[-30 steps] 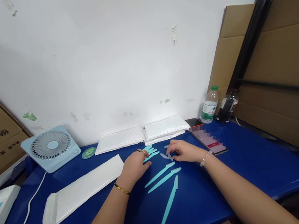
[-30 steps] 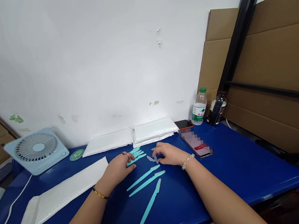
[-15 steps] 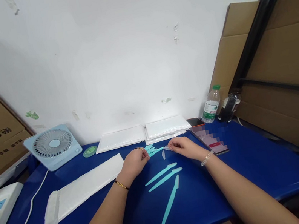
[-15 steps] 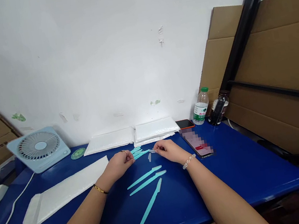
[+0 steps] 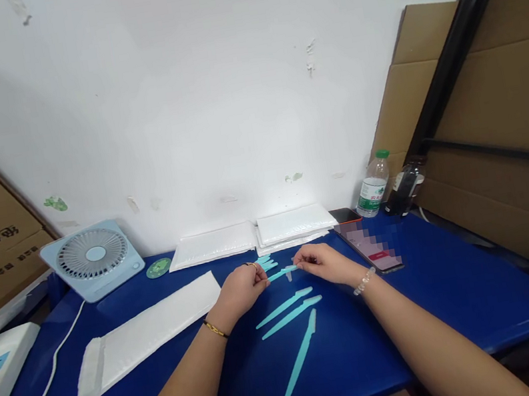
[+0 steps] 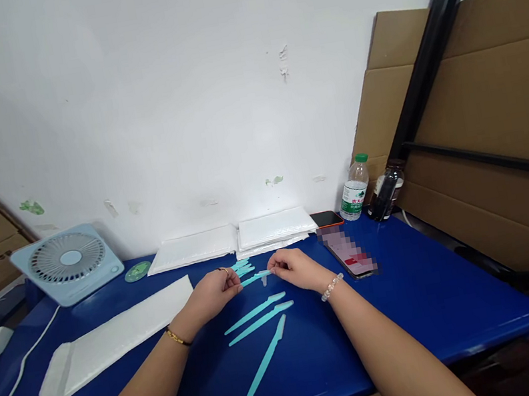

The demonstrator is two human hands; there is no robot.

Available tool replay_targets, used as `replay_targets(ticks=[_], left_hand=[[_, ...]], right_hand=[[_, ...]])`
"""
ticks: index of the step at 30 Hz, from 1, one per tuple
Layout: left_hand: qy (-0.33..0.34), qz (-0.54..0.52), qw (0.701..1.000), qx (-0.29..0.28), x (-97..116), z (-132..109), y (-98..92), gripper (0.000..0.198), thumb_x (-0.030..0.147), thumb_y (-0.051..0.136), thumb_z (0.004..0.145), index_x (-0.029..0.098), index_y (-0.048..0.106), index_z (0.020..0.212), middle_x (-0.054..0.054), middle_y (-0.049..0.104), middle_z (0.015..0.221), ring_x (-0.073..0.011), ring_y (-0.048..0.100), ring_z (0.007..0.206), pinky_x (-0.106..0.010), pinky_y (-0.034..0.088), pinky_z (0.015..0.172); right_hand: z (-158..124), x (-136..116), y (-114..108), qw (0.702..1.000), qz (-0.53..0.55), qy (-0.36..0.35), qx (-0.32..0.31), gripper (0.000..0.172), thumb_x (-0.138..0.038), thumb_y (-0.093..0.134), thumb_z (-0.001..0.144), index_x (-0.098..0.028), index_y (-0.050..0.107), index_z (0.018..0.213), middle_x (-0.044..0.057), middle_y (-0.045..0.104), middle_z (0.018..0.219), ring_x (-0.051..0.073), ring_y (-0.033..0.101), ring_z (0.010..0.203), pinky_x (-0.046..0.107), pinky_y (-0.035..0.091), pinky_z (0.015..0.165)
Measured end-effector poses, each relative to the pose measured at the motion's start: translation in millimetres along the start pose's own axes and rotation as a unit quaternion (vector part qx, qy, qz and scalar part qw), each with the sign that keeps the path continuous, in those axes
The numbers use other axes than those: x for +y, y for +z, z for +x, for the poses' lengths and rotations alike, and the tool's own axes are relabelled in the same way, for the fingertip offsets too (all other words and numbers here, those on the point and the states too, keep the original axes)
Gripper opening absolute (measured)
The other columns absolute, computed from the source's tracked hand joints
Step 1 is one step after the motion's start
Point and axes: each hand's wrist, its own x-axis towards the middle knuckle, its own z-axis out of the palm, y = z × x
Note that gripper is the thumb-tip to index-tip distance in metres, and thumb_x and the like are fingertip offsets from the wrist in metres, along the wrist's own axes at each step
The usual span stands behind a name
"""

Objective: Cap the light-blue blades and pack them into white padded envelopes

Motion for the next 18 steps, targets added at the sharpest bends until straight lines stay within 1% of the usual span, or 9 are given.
replay_targets(ticks=[5, 7, 8, 9, 12, 13, 14, 15, 18], left_hand=[[0.027, -0.035, 0.993, -0.107, 2, -5, 2.8, 0.018, 0.037, 0.057, 0.075, 0.020, 0.064, 0.077, 0.000, 0.064, 0.071, -0.0141, 0.056, 0.063, -0.024, 0.035, 0.053], [0.025, -0.042, 0.989, -0.138, 3, -6, 3.6, 0.023, 0.042, 0.058, 0.074, 0.020, 0.065, 0.078, 0.000, 0.065, 0.071, -0.0145, 0.057, 0.062, -0.024, 0.036, 0.052], [0.025, -0.038, 0.990, -0.135, 4, -6, 3.6, 0.025, 0.044, 0.058, 0.075, 0.021, 0.065, 0.080, 0.000, 0.065, 0.072, -0.0148, 0.057, 0.064, -0.024, 0.037, 0.053], [0.024, -0.025, 0.993, -0.114, 4, -6, 3.5, 0.027, 0.046, 0.058, 0.075, 0.021, 0.065, 0.083, 0.000, 0.065, 0.075, -0.0154, 0.058, 0.066, -0.024, 0.038, 0.055], [0.006, 0.063, 0.998, 0.010, 1, -3, 2.2, 0.024, 0.038, 0.057, 0.079, 0.021, 0.062, 0.095, -0.003, 0.064, 0.091, -0.0177, 0.060, 0.080, -0.026, 0.041, 0.066], [-0.009, 0.097, 0.994, 0.043, -1, -1, 1.7, 0.023, 0.034, 0.057, 0.079, 0.021, 0.061, 0.098, -0.004, 0.063, 0.097, -0.0186, 0.059, 0.084, -0.027, 0.041, 0.070], [-0.026, 0.127, 0.990, 0.061, -3, 1, 1.3, 0.021, 0.030, 0.057, 0.080, 0.020, 0.061, 0.098, -0.005, 0.063, 0.100, -0.0193, 0.059, 0.087, -0.028, 0.041, 0.072], [-0.041, 0.149, 0.986, 0.064, -5, 2, 1.1, 0.019, 0.027, 0.056, 0.080, 0.020, 0.061, 0.097, -0.006, 0.062, 0.101, -0.0198, 0.059, 0.089, -0.028, 0.041, 0.073], [-0.063, 0.173, 0.982, 0.043, -12, 6, 1.5, 0.011, 0.024, 0.055, 0.081, 0.020, 0.061, 0.089, -0.005, 0.063, 0.097, -0.0198, 0.059, 0.089, -0.028, 0.041, 0.073]], right_hand=[[-5, -2, -4, 0.989, 0.058, 0.009, -0.138, 0.016, -0.027, 0.057, 0.080, -0.017, 0.069, 0.085, 0.002, 0.064, 0.070, 0.013, 0.054, 0.060, 0.023, 0.042, 0.055], [-6, -1, -4, 0.986, 0.049, 0.011, -0.156, 0.016, -0.027, 0.058, 0.080, -0.017, 0.070, 0.085, 0.002, 0.064, 0.070, 0.013, 0.056, 0.061, 0.023, 0.042, 0.055], [-6, 0, -4, 0.989, 0.034, 0.008, -0.143, 0.016, -0.027, 0.058, 0.081, -0.018, 0.070, 0.087, 0.002, 0.064, 0.072, 0.014, 0.056, 0.062, 0.023, 0.043, 0.056], [-5, 0, -2, 0.993, 0.015, 0.001, -0.119, 0.017, -0.026, 0.057, 0.081, -0.018, 0.070, 0.089, 0.003, 0.064, 0.075, 0.014, 0.056, 0.063, 0.024, 0.044, 0.057], [0, 4, 5, 0.997, -0.050, -0.036, -0.056, 0.024, -0.020, 0.056, 0.081, -0.021, 0.066, 0.103, 0.005, 0.061, 0.094, 0.013, 0.057, 0.070, 0.025, 0.046, 0.064], [2, 5, 8, 0.995, -0.068, -0.049, -0.053, 0.026, -0.018, 0.056, 0.081, -0.022, 0.065, 0.105, 0.005, 0.059, 0.100, 0.013, 0.057, 0.072, 0.025, 0.046, 0.066], [4, 6, 11, 0.993, -0.083, -0.060, -0.057, 0.025, -0.018, 0.056, 0.082, -0.023, 0.064, 0.105, 0.005, 0.058, 0.103, 0.013, 0.057, 0.075, 0.025, 0.046, 0.068], [6, 6, 14, 0.991, -0.099, -0.068, -0.062, 0.022, -0.018, 0.055, 0.083, -0.023, 0.064, 0.102, 0.005, 0.057, 0.103, 0.014, 0.057, 0.077, 0.025, 0.046, 0.070], [8, 7, 20, 0.986, -0.139, -0.068, -0.059, 0.009, -0.021, 0.054, 0.086, -0.020, 0.061, 0.091, 0.004, 0.056, 0.096, 0.014, 0.056, 0.078, 0.026, 0.045, 0.072]])
